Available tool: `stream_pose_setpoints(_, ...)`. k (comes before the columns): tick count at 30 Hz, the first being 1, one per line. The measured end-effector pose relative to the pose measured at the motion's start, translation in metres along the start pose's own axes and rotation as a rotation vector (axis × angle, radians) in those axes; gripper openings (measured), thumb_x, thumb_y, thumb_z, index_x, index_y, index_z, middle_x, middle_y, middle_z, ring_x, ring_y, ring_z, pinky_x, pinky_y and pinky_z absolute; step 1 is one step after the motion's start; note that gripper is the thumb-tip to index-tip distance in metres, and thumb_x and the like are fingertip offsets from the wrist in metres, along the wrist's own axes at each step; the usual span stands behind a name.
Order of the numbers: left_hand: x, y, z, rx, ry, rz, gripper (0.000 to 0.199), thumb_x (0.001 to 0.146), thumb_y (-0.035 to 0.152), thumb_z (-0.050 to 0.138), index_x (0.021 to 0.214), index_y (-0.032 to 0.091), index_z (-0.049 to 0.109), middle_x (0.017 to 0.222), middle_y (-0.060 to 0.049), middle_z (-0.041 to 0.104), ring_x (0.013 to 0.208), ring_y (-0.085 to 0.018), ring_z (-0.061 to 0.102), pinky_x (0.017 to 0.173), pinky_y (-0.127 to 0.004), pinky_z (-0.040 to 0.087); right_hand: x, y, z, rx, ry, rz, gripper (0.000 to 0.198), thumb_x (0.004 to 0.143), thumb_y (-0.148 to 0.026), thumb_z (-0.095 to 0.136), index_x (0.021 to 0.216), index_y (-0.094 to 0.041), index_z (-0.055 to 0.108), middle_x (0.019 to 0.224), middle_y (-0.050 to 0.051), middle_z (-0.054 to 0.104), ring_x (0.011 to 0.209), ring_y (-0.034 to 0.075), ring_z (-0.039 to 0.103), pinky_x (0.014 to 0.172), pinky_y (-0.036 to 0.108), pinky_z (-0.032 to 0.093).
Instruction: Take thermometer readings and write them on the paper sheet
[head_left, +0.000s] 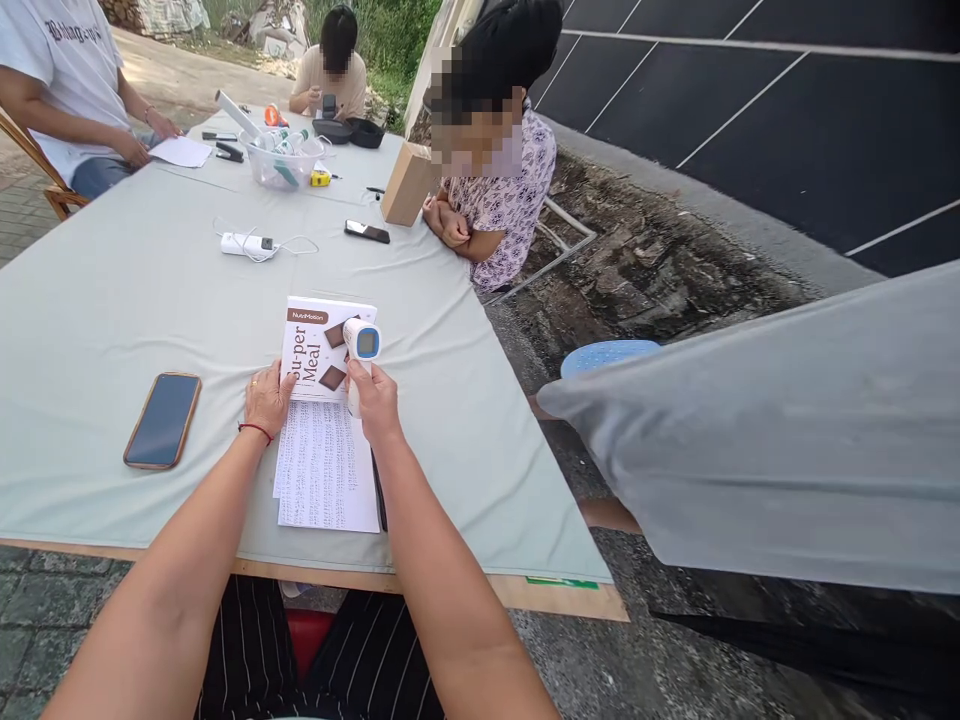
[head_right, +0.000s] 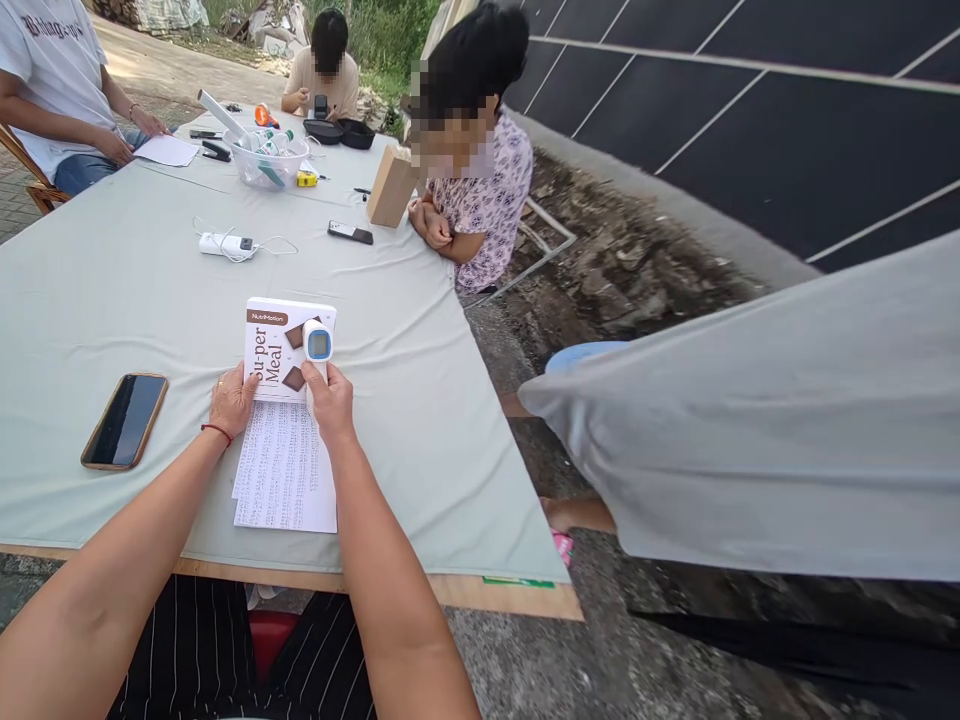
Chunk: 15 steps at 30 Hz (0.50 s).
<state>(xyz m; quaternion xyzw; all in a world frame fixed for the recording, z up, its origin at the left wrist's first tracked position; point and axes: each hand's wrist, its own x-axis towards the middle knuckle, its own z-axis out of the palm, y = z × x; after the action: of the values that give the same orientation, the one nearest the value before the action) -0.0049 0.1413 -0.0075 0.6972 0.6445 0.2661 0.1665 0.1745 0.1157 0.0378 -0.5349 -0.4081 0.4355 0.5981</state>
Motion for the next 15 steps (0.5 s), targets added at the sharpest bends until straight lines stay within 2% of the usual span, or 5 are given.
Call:
stream_pose_setpoints(7, 0.0, -0.001, 0.0, -0.021, 0.009, 0.012, 0.06, 0.101, 0.054, 0.026, 0.145, 0.019, 0.045, 0.127, -0.016, 0.063, 0.129, -0.032, 0.049, 0.107, -0.048, 0.038, -0.003, -0.003, 0.004, 0.012, -0.009, 0.02, 0.05, 0.071, -0.064, 0.065, 0.086, -0.017, 0.066, 0.065, -0.003, 0.054, 0.066, 0.014, 0.047, 0.061, 0.026, 0.04)
stream_pose_setpoints(15, 0.001, -0.004, 0.002, -0.008, 0.02, 0.03, 0.061, 0.101, 0.056, 0.024, 0.141, 0.017, 0.048, 0.126, -0.016, 0.064, 0.128, -0.033, 0.05, 0.105, -0.048, 0.039, -0.01, -0.009, 0.006, 0.018, -0.034, 0.011, 0.046, 0.07, -0.061, 0.066, 0.086, -0.017, 0.067, 0.068, -0.001, 0.059, 0.07, 0.015, 0.053, 0.064, 0.027, 0.042)
